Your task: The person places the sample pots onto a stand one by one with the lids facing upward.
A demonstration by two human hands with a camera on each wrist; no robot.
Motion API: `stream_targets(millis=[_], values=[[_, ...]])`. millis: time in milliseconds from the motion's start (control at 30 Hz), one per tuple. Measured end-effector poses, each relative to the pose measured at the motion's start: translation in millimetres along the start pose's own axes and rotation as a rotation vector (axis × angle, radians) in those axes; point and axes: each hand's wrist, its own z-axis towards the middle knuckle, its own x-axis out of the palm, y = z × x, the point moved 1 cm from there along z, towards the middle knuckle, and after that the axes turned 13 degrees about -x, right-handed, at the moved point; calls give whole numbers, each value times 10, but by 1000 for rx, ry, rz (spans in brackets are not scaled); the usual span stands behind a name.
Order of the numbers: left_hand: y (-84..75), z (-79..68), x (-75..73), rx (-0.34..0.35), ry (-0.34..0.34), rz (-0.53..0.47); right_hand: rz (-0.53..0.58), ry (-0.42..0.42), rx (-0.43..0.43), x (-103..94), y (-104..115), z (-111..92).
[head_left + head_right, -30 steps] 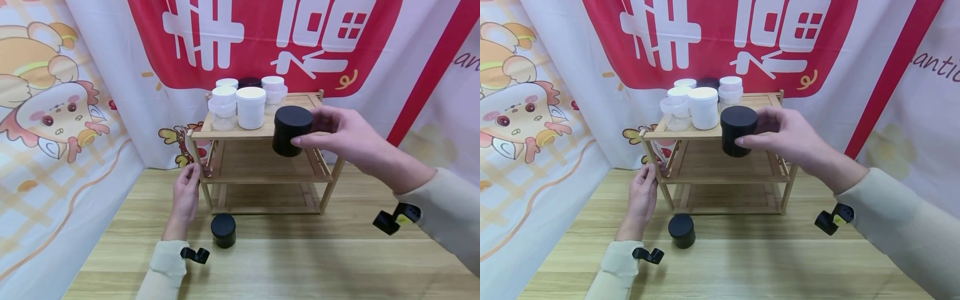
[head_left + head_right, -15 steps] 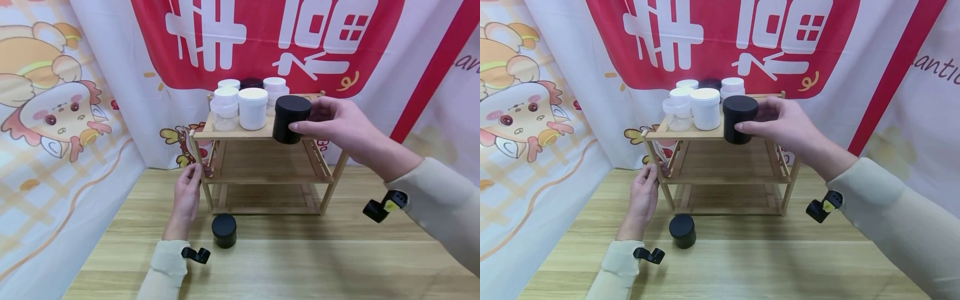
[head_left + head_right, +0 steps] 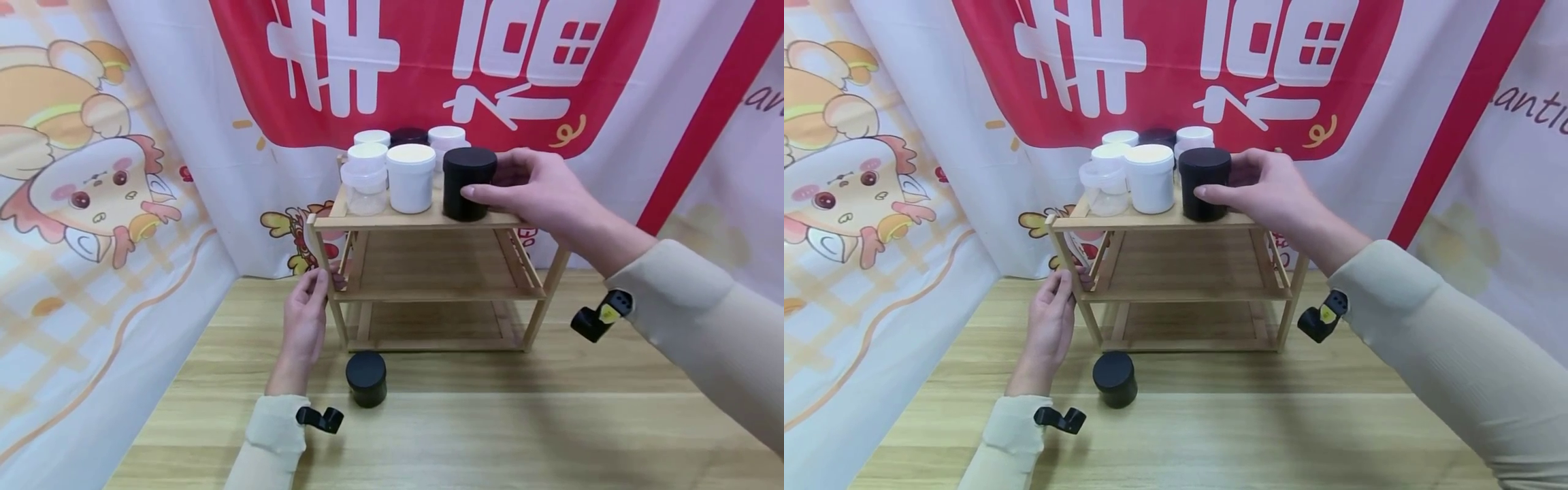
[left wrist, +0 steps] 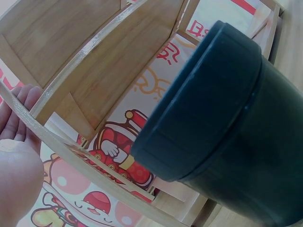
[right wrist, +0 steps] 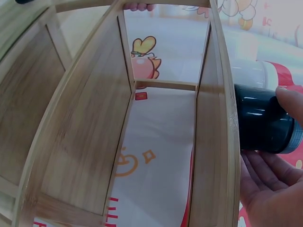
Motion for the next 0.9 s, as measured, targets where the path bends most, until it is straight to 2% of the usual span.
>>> stream_targets(millis=[233, 533, 900], values=[[-8, -2, 9, 32, 4, -6, -21, -17, 11, 22, 23, 52], [18, -13, 12, 12, -12, -21, -37, -22, 29, 80, -10, 136], [1, -10, -7, 20, 11, 0, -22, -42, 42, 138, -7, 201]])
